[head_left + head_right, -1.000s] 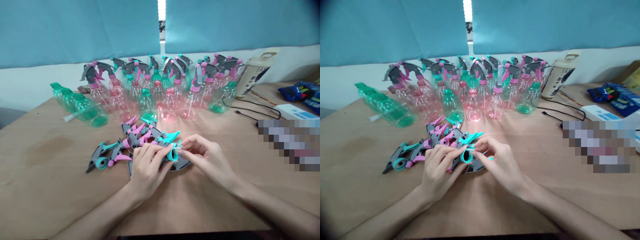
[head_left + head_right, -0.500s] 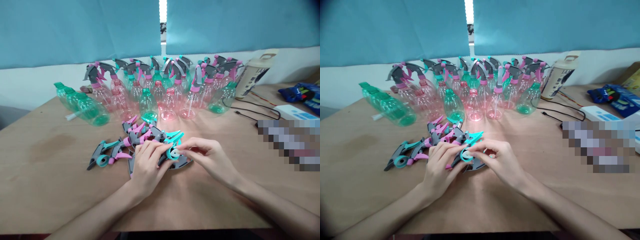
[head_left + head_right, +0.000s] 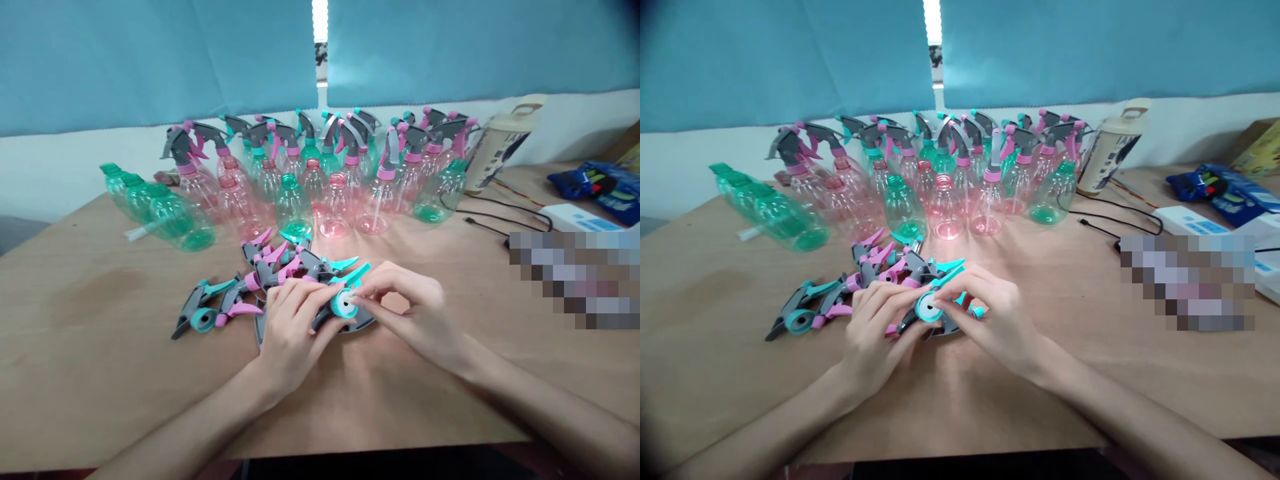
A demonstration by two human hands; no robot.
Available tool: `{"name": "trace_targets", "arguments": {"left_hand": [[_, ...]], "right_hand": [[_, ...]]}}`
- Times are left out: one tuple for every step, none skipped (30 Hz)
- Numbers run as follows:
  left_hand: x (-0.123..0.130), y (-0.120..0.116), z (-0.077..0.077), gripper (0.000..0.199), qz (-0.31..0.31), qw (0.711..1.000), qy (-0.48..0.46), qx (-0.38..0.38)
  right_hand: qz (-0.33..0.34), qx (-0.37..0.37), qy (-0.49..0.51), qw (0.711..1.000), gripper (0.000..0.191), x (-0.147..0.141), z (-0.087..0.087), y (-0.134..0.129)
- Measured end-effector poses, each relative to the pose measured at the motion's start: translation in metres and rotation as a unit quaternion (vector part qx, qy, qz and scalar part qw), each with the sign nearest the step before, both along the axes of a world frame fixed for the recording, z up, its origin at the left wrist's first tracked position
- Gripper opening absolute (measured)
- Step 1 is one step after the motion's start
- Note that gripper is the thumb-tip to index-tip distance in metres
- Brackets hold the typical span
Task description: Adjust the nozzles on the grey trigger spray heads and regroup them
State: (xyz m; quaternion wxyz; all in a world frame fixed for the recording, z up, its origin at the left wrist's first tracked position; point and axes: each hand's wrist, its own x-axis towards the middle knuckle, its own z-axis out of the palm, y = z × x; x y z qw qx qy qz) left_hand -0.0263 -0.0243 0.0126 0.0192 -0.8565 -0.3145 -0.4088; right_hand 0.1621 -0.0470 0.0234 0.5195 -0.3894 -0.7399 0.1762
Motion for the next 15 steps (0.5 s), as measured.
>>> {"name": "trace_targets", "arguments": {"left_hand": [[-0.0003, 0.0, 0.0001, 0.026, -0.002, 1.0, 0.0, 0.004], [-0.0006, 0.0, 0.0002, 0.026, -0.004, 1.0, -0.001, 0.008], [-0.0009, 0.0, 0.0003, 0.026, -0.006, 1.0, -0.001, 0.01], [-0.0012, 0.0, 0.0004, 0.026, -0.009, 1.0, -0.001, 0.011], [-0.0015, 0.0, 0.0006, 0.025, -0.011, 1.0, 0.0, 0.012], [-0.0017, 0.0001, 0.0008, 0.025, -0.014, 1.0, 0.001, 0.012], [-0.0019, 0.0002, 0.0011, 0.024, -0.016, 1.0, 0.002, 0.013], [-0.0021, 0.0004, 0.0014, 0.024, -0.018, 1.0, 0.002, 0.015], [-0.0022, 0.0006, 0.0018, 0.024, -0.019, 1.0, 0.002, 0.018], [-0.0024, 0.0009, 0.0023, 0.024, -0.02, 1.0, 0.002, 0.021], [-0.0026, 0.0012, 0.0028, 0.024, -0.02, 0.999, 0.003, 0.025], [-0.0028, 0.0015, 0.0034, 0.024, -0.02, 0.999, 0.003, 0.029], [-0.0031, 0.0019, 0.0039, 0.025, -0.02, 0.999, 0.004, 0.032], [-0.0034, 0.0022, 0.0043, 0.025, -0.02, 0.999, 0.006, 0.035], [-0.0037, 0.0025, 0.0046, 0.025, -0.019, 0.999, 0.006, 0.037]], "right_hand": [[0.0, 0.011, -0.005, 1.0, 0.004, -0.0004, 0.0002, -0.0007], [-0.001, 0.018, -0.009, 1.0, 0.005, -0.0009, 0.0003, -0.0014], [-0.001, 0.021, -0.011, 1.0, 0.006, -0.0013, 0.0003, -0.0018], [0.0, 0.021, -0.012, 1.0, 0.008, -0.0017, 0.0003, -0.0021], [0.001, 0.02, -0.011, 1.0, 0.01, -0.002, 0.0001, -0.0021], [0.005, 0.018, -0.01, 1.0, 0.012, -0.0021, 0.0, -0.0018], [0.011, 0.016, -0.01, 1.0, 0.013, -0.0021, -0.0001, -0.0014], [0.018, 0.016, -0.012, 1.0, 0.015, -0.0018, -0.0001, -0.0008], [0.025, 0.015, -0.016, 0.999, 0.017, -0.0012, -0.0001, -0.0001], [0.033, 0.013, -0.02, 0.999, 0.019, -0.0005, 0.0001, 0.0005], [0.039, 0.012, -0.024, 0.999, 0.021, 0.0004, 0.0005, 0.0011], [0.042, 0.008, -0.029, 0.999, 0.023, 0.0014, 0.0011, 0.0017], [0.044, 0.002, -0.035, 0.998, 0.025, 0.0024, 0.0021, 0.0022], [0.044, -0.005, -0.043, 0.998, 0.027, 0.0033, 0.0036, 0.0025], [0.044, -0.011, -0.052, 0.998, 0.028, 0.0041, 0.0055, 0.0028]]}}
